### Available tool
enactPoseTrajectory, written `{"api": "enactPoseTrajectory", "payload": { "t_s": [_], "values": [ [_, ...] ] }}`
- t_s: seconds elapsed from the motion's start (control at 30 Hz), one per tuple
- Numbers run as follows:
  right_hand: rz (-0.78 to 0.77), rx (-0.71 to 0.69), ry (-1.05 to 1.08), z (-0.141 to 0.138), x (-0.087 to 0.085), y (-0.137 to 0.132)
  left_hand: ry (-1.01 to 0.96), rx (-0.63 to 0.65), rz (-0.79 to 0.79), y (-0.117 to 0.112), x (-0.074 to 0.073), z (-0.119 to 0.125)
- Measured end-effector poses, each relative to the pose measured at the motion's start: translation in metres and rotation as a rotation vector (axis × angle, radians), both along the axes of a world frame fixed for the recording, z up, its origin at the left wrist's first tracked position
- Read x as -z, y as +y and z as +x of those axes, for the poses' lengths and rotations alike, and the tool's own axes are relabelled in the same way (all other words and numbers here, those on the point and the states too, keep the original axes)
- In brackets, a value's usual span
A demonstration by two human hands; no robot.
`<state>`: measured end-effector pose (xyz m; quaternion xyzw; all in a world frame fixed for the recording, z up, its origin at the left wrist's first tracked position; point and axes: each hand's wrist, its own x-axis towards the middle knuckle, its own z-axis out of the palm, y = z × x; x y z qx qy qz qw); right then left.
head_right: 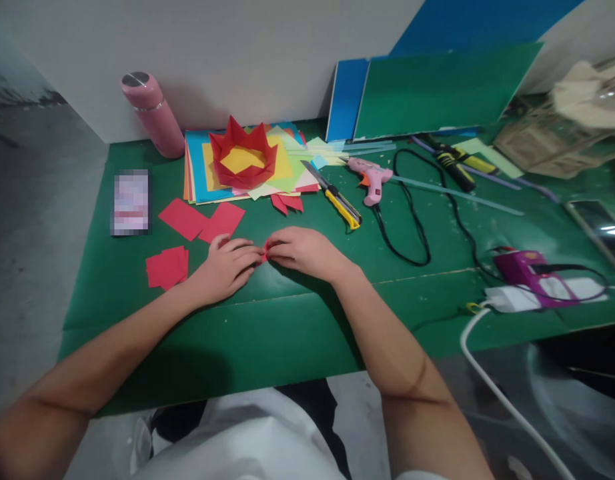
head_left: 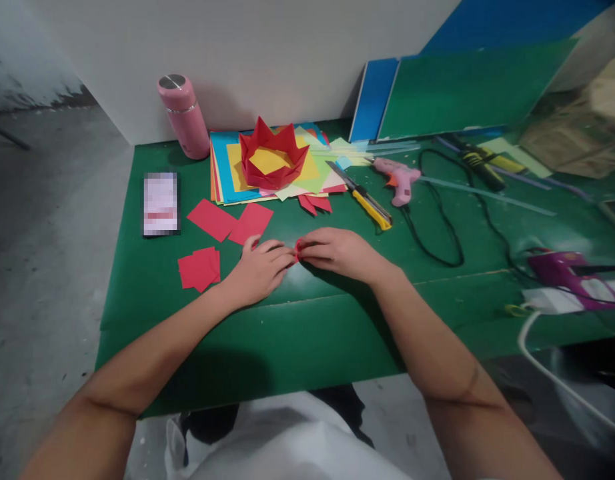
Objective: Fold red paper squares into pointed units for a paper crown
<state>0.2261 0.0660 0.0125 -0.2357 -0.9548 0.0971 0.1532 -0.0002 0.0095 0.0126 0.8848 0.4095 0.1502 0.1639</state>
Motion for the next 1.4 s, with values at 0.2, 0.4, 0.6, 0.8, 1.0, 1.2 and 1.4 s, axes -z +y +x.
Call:
{"api": "enactPoseTrajectory", "payload": {
  "t_s": [0.2,0.4,0.6,0.8,1.0,1.2,1.4],
  "values": [
    [0.103,-0.012,-0.056,-0.002,0.003,-0.001,-0.045,-0.024,-0.007,0.003,0.003,0.002],
    [0.111,0.001,-0.006,-0.01,0.008,-0.003,-0.083,-0.005,-0.004,0.006,0.005,-0.002],
    [-0.005,0.012,0.056,-0.019,0.009,-0.008,-0.103,-0.093,0.039,0.005,0.005,0.001],
    [-0.123,-0.032,0.108,-0.014,0.009,-0.005,-0.102,-0.143,0.089,0.001,0.007,0.004],
    [-0.115,-0.022,0.134,-0.013,0.012,-0.003,-0.102,-0.183,0.113,-0.001,0.006,0.008],
    [-0.2,0.035,0.105,-0.016,0.006,-0.005,-0.028,-0.291,0.081,-0.003,0.005,0.013],
    [-0.284,0.075,0.086,-0.018,0.003,-0.006,-0.04,-0.354,-0.016,-0.003,0.008,0.013]
  ]
}}
